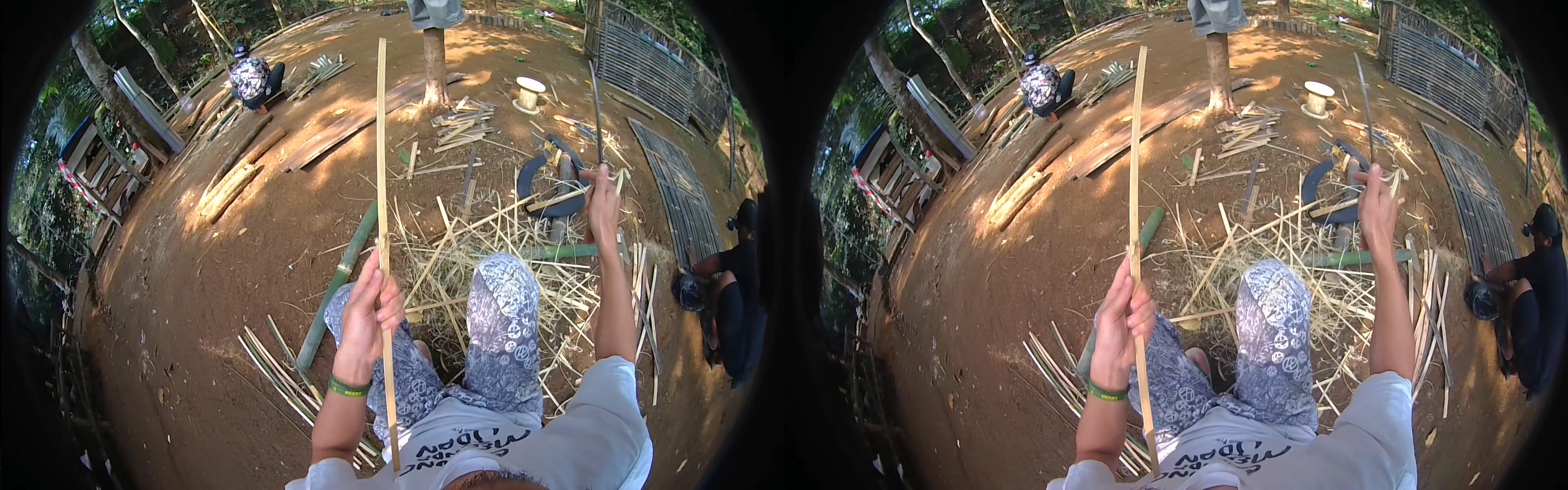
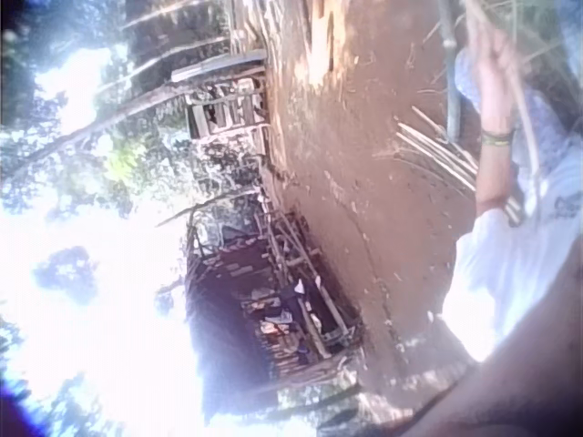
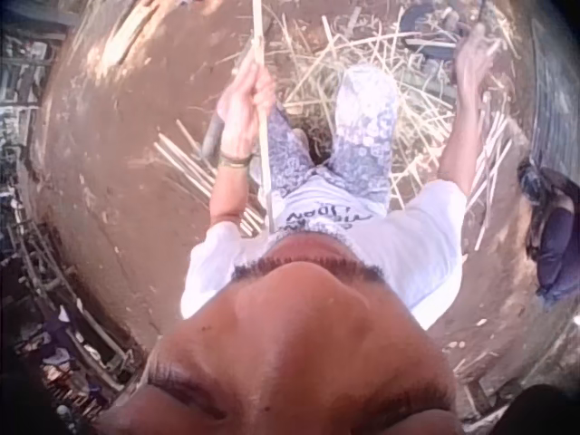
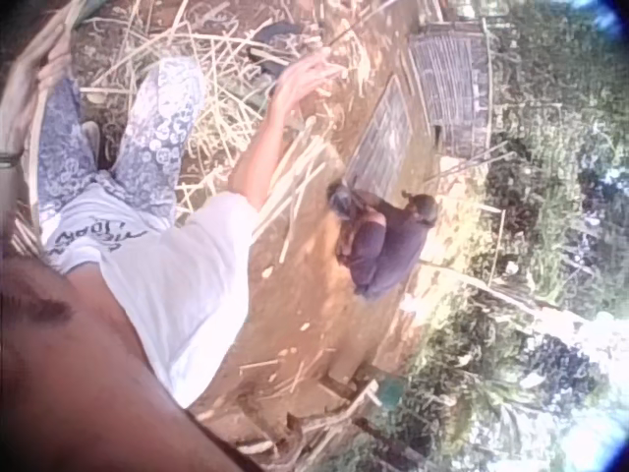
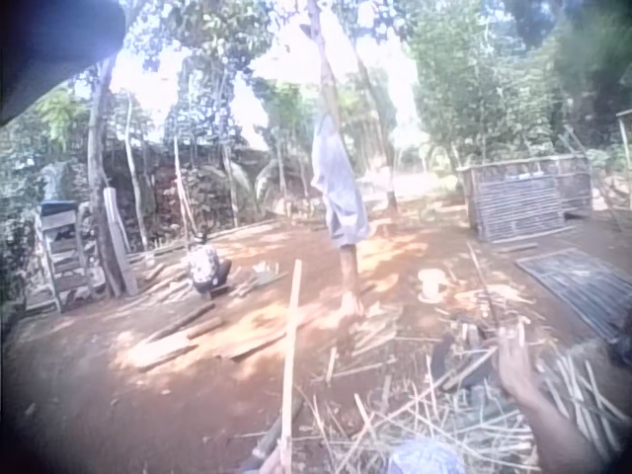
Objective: The person sits on the ground and uses a large knife to split long bamboo stalks into thin strips. They hold the bamboo vertically and repeatedly strike it with the knife to separate the fibers, then gather the finished strips.
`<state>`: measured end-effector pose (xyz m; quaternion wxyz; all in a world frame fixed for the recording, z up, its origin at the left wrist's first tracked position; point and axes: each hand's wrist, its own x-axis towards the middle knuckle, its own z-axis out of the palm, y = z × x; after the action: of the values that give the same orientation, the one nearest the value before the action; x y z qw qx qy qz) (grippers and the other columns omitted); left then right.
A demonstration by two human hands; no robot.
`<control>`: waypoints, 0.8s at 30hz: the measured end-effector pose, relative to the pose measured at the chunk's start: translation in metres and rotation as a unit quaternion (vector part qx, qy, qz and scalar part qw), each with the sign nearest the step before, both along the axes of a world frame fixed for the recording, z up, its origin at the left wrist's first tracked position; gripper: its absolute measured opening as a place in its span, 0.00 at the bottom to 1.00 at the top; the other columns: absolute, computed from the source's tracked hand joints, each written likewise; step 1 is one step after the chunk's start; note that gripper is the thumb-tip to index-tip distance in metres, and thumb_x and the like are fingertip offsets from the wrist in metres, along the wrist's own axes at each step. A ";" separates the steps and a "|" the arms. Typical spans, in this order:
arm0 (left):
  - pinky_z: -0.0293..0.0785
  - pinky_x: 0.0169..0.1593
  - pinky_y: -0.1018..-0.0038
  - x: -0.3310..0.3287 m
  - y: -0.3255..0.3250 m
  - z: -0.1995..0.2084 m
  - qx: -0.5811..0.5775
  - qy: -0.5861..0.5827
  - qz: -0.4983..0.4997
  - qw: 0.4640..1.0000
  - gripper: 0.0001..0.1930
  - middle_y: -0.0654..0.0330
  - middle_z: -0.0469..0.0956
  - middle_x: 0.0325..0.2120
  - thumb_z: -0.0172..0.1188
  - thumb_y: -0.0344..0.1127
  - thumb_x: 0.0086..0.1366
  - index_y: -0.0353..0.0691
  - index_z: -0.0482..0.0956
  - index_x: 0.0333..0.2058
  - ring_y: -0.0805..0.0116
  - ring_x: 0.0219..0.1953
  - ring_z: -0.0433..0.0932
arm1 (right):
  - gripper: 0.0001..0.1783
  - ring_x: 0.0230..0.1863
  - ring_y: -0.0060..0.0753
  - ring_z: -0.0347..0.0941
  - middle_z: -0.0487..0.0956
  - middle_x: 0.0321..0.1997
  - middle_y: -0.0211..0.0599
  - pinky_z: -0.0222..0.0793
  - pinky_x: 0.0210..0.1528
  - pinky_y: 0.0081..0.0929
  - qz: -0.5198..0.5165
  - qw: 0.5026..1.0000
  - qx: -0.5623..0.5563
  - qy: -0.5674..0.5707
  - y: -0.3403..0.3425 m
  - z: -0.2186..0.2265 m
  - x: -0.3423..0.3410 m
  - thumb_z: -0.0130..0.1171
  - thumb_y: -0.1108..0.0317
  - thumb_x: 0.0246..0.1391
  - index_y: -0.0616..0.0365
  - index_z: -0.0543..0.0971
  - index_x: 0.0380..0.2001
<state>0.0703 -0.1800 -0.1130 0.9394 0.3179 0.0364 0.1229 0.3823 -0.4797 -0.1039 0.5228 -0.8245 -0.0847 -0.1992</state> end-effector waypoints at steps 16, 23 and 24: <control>0.50 0.17 0.85 0.043 -0.037 0.012 -0.038 0.053 -0.090 0.994 0.25 0.68 0.62 0.25 0.33 0.49 0.78 0.51 0.61 0.68 0.81 0.16 0.54 | 0.36 0.23 0.42 0.81 0.81 0.24 0.39 0.73 0.23 0.36 0.300 0.882 -0.204 -0.302 0.120 -0.004 -0.139 0.63 0.35 0.50 0.60 0.81 0.43; 0.49 0.19 0.84 0.044 -0.034 0.007 0.081 0.071 -0.086 0.990 0.12 0.72 0.57 0.24 0.37 0.42 0.78 0.45 0.68 0.46 0.83 0.18 0.52 | 0.37 0.22 0.41 0.80 0.81 0.23 0.40 0.73 0.21 0.37 0.279 0.871 -0.252 -0.316 0.122 0.004 -0.126 0.61 0.31 0.48 0.58 0.81 0.41; 0.49 0.19 0.83 0.044 -0.036 0.010 0.082 0.069 -0.083 0.991 0.10 0.72 0.57 0.24 0.38 0.40 0.78 0.45 0.67 0.42 0.84 0.19 0.53 | 0.37 0.22 0.41 0.80 0.81 0.22 0.39 0.73 0.21 0.37 0.268 0.873 -0.253 -0.320 0.121 0.002 -0.123 0.61 0.31 0.48 0.58 0.81 0.41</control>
<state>0.1147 -0.2165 -0.1032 0.9124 0.4035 0.0643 0.0250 0.2593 -0.3589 -0.1017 0.2741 -0.7654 -0.5129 -0.2757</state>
